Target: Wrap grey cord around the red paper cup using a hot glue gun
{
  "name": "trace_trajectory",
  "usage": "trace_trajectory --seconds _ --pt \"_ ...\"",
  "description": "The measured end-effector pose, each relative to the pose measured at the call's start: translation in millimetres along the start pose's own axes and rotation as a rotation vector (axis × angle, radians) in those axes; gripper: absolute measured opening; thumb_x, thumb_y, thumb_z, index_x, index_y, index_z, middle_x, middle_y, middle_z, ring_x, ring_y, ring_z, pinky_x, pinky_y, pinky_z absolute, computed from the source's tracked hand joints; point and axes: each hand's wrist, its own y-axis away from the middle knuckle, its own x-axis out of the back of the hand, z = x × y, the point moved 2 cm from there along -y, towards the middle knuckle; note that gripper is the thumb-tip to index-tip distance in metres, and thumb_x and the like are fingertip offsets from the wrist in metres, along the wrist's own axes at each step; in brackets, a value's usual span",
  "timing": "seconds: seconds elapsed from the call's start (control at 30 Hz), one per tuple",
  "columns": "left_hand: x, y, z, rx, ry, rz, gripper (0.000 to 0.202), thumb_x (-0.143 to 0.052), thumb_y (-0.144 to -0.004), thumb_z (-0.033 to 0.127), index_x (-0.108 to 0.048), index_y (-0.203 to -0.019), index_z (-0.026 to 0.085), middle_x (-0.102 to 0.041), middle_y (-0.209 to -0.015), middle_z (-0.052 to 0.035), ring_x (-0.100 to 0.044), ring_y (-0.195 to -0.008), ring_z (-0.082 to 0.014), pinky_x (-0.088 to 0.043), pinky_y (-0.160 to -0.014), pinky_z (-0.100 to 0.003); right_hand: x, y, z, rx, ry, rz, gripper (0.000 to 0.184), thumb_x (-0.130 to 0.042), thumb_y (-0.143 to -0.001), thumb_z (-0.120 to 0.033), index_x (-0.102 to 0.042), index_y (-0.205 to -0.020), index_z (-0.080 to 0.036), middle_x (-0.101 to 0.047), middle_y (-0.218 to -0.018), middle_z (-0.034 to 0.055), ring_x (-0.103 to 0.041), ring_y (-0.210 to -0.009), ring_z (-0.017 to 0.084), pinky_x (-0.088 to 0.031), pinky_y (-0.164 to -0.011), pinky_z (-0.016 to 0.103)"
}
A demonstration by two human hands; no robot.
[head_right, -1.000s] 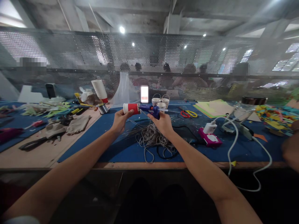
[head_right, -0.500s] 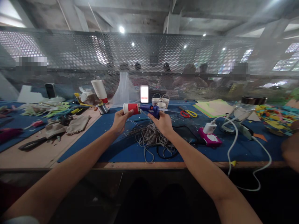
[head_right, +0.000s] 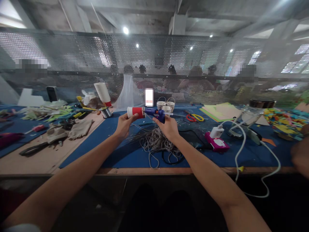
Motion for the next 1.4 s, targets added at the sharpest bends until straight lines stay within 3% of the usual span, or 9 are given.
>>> trace_trajectory --seconds 0.37,0.87,1.4 --pt "1.5 -1.0 -2.2 0.019 0.011 0.038 0.035 -0.084 -0.070 0.040 -0.078 -0.093 0.013 -0.074 -0.085 -0.0051 -0.064 -0.078 -0.0170 -0.049 -0.081 -0.030 -2.5 -1.0 4.7 0.027 -0.004 -0.002 0.040 -0.062 -0.087 -0.058 -0.076 -0.091 -0.020 -0.072 -0.071 0.0075 -0.068 -0.070 0.026 -0.049 -0.067 0.036" --pt "2.6 -3.3 -3.1 0.009 0.013 0.047 0.033 -0.084 -0.070 0.041 -0.077 -0.088 0.014 -0.072 -0.082 -0.0035 -0.061 -0.074 -0.0149 -0.048 -0.076 -0.028 -3.5 0.3 3.4 0.053 0.029 -0.011 0.039 -0.062 -0.089 -0.055 -0.077 -0.096 -0.020 -0.074 -0.072 0.0085 -0.069 -0.067 0.027 -0.050 -0.067 0.037" --pt "3.5 -4.9 -1.6 -0.019 0.027 0.044 0.033 -0.083 -0.069 0.040 -0.078 -0.089 0.015 -0.071 -0.079 -0.0026 -0.059 -0.071 -0.0138 -0.046 -0.074 -0.027 -6.6 0.2 8.3 0.073 0.050 -0.014 0.041 -0.061 -0.090 -0.057 -0.077 -0.100 -0.020 -0.076 -0.079 0.0107 -0.073 -0.077 0.031 -0.052 -0.070 0.039"
